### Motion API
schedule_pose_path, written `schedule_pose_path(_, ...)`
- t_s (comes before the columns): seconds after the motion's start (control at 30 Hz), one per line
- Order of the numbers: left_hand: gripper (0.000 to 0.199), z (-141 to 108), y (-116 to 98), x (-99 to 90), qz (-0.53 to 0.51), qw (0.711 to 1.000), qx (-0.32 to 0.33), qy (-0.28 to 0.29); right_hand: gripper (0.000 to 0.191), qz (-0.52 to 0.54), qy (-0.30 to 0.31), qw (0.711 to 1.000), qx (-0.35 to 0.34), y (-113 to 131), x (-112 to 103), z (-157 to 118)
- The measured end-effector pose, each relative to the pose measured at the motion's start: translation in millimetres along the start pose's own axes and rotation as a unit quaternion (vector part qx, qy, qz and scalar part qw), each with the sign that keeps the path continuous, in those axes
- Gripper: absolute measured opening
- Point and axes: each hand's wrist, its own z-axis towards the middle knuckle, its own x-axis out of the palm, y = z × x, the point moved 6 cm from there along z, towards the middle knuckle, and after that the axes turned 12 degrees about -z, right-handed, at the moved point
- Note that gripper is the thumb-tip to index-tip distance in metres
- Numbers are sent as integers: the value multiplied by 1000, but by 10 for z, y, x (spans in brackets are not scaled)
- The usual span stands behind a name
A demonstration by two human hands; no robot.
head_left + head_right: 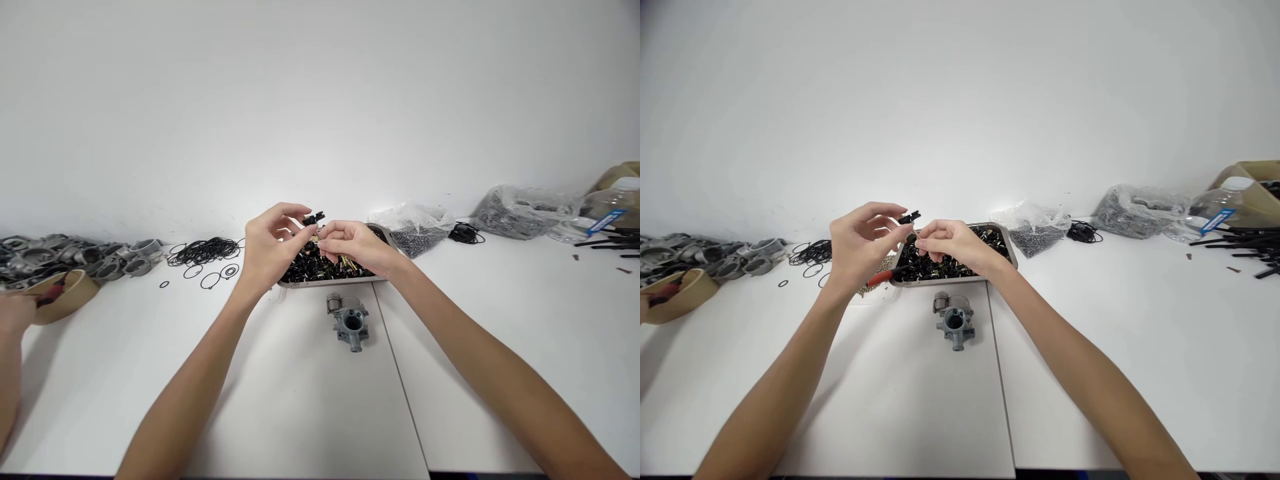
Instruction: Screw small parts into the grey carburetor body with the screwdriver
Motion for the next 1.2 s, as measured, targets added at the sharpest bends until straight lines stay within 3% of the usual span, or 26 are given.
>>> schedule_pose_path(0.43,14,-8,-18,-12,-19,1000,7,-15,22,-44,41,998,-17,57,15,-10)
schedule_pose_path(0.6,20,-78,-68,-94,-16,999,-32,-26,31,-130,51,989,41,-135,-37,-183)
schedule_pose_path(0.67,24,-243,-9,-132,3,996,-86,-27,35,-136,46,987,67,-307,3,-338)
schedule_pose_path(0.77,28,-702,206,-194,32,979,-195,-50,38,-107,27,990,87,-563,144,-581)
schedule_pose_path(0.83,29,-1099,393,-256,26,953,-280,-112,37,-103,6,991,85,-670,249,-696)
schedule_pose_path(1.0,36,-1779,544,-215,40,922,-341,-179,35,-104,-7,991,80,-691,511,-816)
schedule_pose_path(1.2,38,-2095,416,-153,4,896,-387,-216,27,-109,9,991,79,-569,766,-898)
